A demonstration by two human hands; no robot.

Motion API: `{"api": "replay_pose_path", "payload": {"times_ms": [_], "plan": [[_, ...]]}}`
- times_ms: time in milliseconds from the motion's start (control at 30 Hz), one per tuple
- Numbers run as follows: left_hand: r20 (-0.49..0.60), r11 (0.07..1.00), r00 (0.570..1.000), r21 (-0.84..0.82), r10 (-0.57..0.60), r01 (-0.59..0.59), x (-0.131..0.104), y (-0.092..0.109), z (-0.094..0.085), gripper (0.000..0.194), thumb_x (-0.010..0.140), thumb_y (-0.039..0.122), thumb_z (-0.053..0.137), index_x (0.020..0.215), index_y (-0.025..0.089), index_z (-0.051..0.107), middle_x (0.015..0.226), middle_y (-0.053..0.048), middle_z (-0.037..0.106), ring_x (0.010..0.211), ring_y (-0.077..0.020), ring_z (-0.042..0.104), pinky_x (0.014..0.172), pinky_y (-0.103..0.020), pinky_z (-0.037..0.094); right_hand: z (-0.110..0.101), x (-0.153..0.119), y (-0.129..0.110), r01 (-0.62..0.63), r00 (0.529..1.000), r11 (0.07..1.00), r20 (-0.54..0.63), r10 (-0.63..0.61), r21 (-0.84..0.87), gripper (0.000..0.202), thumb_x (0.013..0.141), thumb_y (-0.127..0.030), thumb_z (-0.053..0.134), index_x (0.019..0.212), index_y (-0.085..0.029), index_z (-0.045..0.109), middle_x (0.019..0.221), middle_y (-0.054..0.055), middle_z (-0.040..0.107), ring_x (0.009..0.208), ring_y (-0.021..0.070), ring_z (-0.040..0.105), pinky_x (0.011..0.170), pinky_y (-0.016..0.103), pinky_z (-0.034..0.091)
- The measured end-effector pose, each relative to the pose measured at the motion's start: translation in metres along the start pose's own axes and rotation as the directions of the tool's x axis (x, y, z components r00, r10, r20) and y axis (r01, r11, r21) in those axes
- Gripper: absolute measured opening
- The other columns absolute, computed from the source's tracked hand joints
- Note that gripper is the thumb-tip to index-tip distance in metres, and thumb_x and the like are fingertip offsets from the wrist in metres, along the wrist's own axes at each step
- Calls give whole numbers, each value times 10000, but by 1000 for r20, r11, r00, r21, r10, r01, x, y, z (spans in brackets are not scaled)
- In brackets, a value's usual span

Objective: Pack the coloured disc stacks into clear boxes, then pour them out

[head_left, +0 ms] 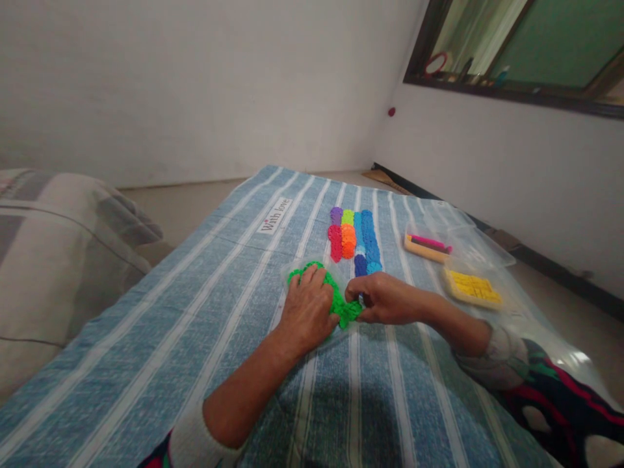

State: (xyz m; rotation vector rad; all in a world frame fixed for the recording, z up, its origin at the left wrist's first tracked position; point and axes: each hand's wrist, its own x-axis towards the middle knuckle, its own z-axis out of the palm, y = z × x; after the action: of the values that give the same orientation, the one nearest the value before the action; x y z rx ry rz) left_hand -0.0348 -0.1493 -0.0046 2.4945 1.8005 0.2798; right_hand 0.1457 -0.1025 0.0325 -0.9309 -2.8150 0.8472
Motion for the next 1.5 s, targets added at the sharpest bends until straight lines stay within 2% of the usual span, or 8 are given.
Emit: {"api": "replay_pose_path", "payload": {"times_ms": [167,400,533,700,967,1200,1500], "plan": [[4,999,1000,-42,21,-21,1,-5,0,311,692,343,710,920,139,659,1347,-174,496,1337,-349,346,1070,-509,332,1,4,1,19,1000,1000,24,-19,-20,185,679,-85,652,824,-163,566,676,-62,508,585,61,440,558,194,273],[39,988,996,-136,83,-77,-2,-22,-10,291,627,377,747,798,162,654,1300,-155,512,1308,-363,381,1060,-492,360,2,3,3,5,1000,1000,28,-6,8,196,683,-100,663,850,-162,579,689,-58,521,595,66,450,563,196,282],[81,994,995,-93,58,-51,-5,-21,-9,356,599,347,751,889,164,655,1368,-154,460,1349,-377,319,1076,-515,322,2,3,2,1,1000,1000,25,-1,8,212,666,-78,660,842,-162,577,686,-63,509,591,63,444,571,195,283],[111,1000,994,-31,6,-3,-6,-14,-11,362,630,300,715,953,157,634,1399,-161,433,1368,-347,299,1092,-500,295,2,4,3,-1,1000,1000,23,0,8,209,675,-94,663,850,-165,573,679,-63,506,594,68,444,573,196,283],[29,1000,999,15,-17,17,-8,-16,-13,329,668,190,632,993,154,594,1355,-161,471,1349,-342,319,1069,-518,297,3,4,3,-2,1000,1000,24,2,-11,211,685,-106,667,862,-169,571,696,-59,523,594,68,441,569,202,272],[-32,1000,999,-2,-14,14,-8,-20,-9,291,685,152,590,974,186,582,1277,-138,530,1283,-334,399,1031,-526,313,2,4,2,-4,1000,1000,26,4,-1,203,685,-105,665,856,-166,573,707,-52,529,601,72,450,571,196,278],[-17,997,997,24,-69,70,-7,-21,-10,237,700,183,593,934,180,551,1136,-121,594,1185,-309,475,962,-476,351,2,4,0,-12,1000,1000,20,12,1,206,670,-77,653,843,-159,578,691,-57,515,592,66,435,580,201,278]]}}
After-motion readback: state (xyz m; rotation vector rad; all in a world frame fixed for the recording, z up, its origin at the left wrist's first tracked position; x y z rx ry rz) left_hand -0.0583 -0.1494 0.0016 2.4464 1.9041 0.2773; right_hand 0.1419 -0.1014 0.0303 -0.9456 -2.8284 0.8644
